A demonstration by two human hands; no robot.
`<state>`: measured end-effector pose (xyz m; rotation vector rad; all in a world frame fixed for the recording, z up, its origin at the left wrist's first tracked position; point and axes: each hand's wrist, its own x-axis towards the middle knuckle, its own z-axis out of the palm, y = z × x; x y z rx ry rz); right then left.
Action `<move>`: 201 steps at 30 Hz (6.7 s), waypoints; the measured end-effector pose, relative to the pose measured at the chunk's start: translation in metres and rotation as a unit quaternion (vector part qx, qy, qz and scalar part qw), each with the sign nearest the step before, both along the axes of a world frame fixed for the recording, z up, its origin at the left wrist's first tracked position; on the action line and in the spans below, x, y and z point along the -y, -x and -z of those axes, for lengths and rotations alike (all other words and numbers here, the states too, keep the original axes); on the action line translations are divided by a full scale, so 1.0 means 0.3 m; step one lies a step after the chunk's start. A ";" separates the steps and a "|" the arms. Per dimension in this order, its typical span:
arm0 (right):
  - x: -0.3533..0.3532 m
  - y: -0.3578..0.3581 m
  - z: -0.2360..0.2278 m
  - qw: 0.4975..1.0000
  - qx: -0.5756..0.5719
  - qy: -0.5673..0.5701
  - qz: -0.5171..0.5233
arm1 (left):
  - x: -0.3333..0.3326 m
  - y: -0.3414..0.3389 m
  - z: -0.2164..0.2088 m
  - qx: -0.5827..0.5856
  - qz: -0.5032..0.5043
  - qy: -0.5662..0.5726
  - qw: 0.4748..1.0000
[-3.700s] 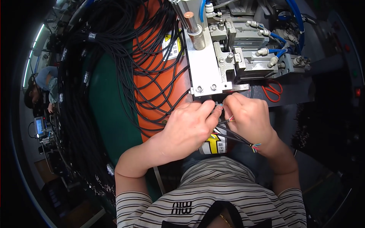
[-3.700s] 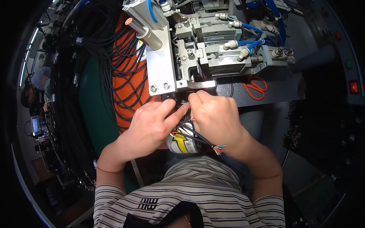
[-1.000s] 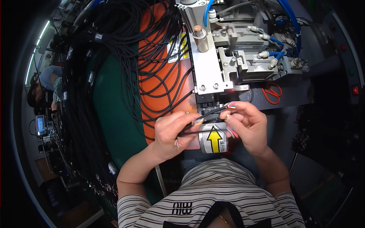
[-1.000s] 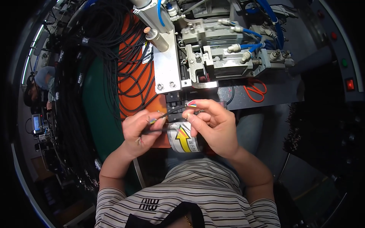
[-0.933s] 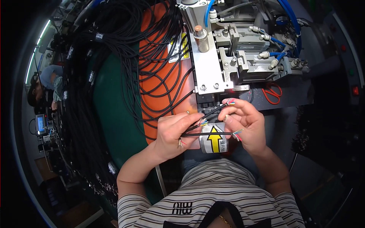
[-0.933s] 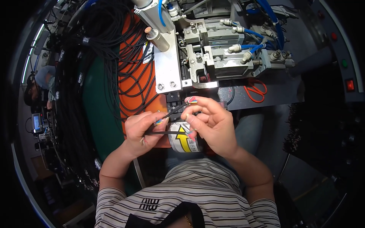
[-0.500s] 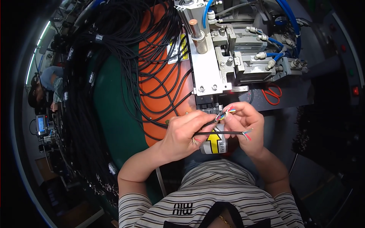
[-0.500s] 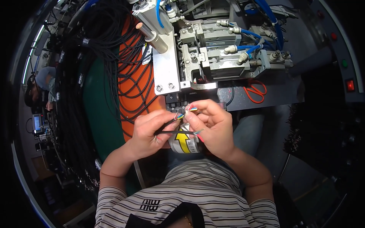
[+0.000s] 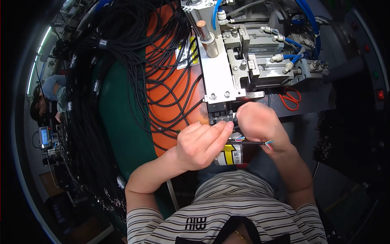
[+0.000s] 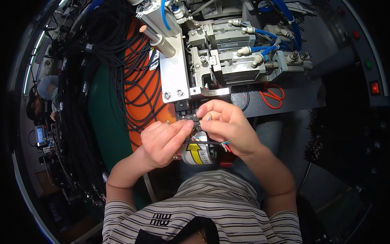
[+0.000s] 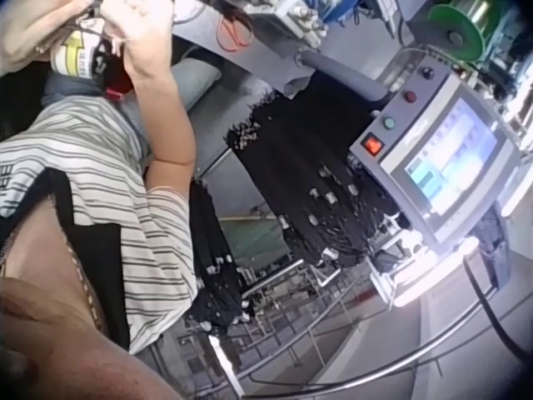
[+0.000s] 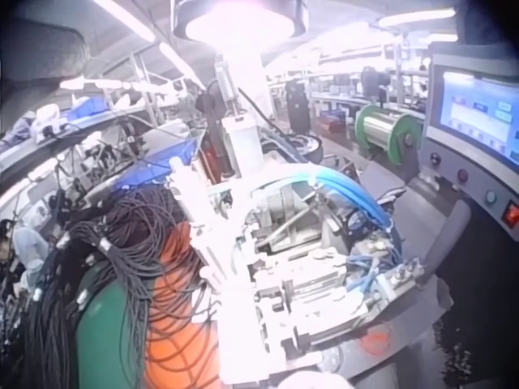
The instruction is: Processing and connecting electrical wire harnesses using an automated terminal crimping machine.
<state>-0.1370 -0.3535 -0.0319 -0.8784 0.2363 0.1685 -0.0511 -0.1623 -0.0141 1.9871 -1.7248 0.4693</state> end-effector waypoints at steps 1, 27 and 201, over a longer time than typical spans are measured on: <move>-0.003 -0.002 0.001 0.999 0.010 0.047 0.001 | 0.008 0.005 -0.002 -0.028 -0.008 -0.010 1.000; -0.006 0.007 0.039 0.892 0.211 0.391 0.084 | 0.029 0.012 0.021 -0.327 -0.018 0.034 0.944; -0.006 -0.019 0.047 0.721 0.224 0.648 0.102 | 0.025 0.006 -0.002 -0.147 -0.061 -0.102 0.982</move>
